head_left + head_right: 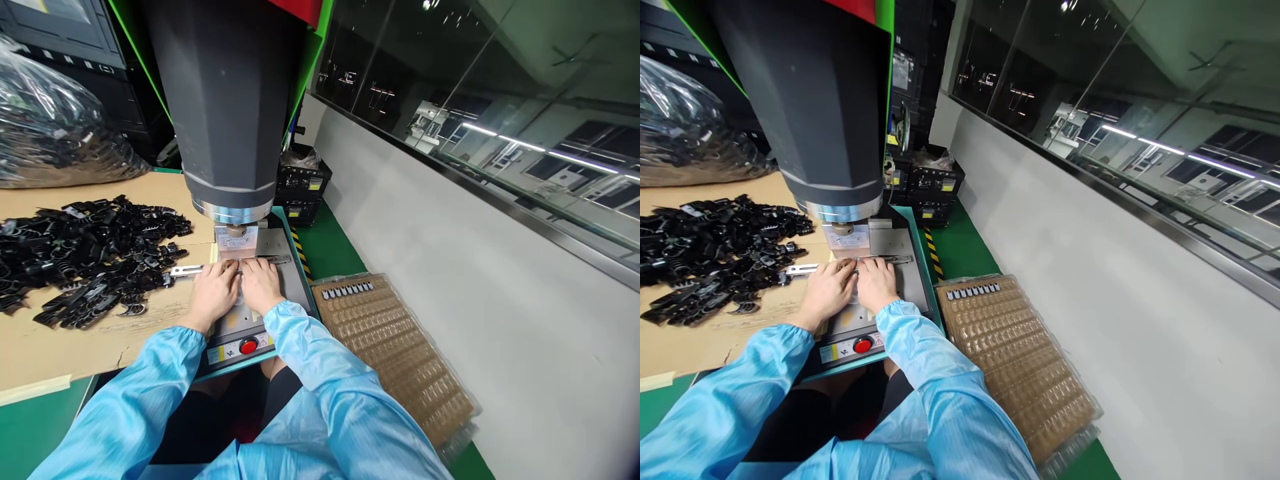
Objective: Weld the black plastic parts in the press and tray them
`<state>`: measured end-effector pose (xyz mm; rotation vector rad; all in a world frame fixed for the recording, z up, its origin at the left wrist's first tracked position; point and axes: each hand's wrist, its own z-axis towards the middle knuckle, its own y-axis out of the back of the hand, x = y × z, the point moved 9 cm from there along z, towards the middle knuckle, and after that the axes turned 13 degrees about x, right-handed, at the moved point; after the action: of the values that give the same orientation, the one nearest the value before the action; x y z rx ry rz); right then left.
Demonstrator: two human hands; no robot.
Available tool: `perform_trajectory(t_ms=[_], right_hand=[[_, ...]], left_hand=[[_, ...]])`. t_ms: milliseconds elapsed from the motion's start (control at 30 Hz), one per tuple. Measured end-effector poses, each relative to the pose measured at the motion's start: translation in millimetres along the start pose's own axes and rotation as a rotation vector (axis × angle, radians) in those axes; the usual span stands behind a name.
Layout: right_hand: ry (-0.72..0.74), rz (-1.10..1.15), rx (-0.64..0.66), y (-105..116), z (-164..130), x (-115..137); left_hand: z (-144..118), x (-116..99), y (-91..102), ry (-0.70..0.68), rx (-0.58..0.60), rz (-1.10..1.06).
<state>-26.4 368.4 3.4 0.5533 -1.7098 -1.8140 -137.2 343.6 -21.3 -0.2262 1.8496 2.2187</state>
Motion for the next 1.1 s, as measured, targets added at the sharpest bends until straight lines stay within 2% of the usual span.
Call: perform_trajectory(t_ms=[167,267,333,433,533,567,633,733,833,967,1100], right_hand=[[-0.001,0.013,0.016,4,-2,-1],[-0.009,0.046,0.007,7,-4,-4],[-0.017,0.084,-0.009,9,-4,-1],[0.013,0.16,-0.043,8,-3,20],[0.148,0.223,-0.002,-2,5,72],[0.203,0.233,0.026,-7,9,93],[0.291,0.229,0.073,-17,19,133],[0.333,0.175,0.113,-30,34,177],[0.32,0.103,0.13,-40,43,201],[0.294,0.042,0.109,-44,44,211],[0.299,0.094,0.09,-41,33,200]], left_hand=[[-7,-14,8.2,0.022,0.035,0.0],[-25,-8,21.8,0.024,0.054,-0.01],[-47,17,37.7,0.084,0.022,-0.013],[-95,85,66.3,0.322,-0.083,-0.009],[-147,154,79.8,0.599,-0.122,0.0],[-160,169,79.4,0.652,-0.113,-0.006],[-176,187,74.5,0.695,-0.088,-0.027],[-182,191,67.6,0.685,-0.08,-0.047],[-177,185,66.1,0.653,-0.095,-0.056],[-171,180,64.9,0.594,-0.104,-0.061],[-173,183,62.8,0.554,-0.12,-0.079]])
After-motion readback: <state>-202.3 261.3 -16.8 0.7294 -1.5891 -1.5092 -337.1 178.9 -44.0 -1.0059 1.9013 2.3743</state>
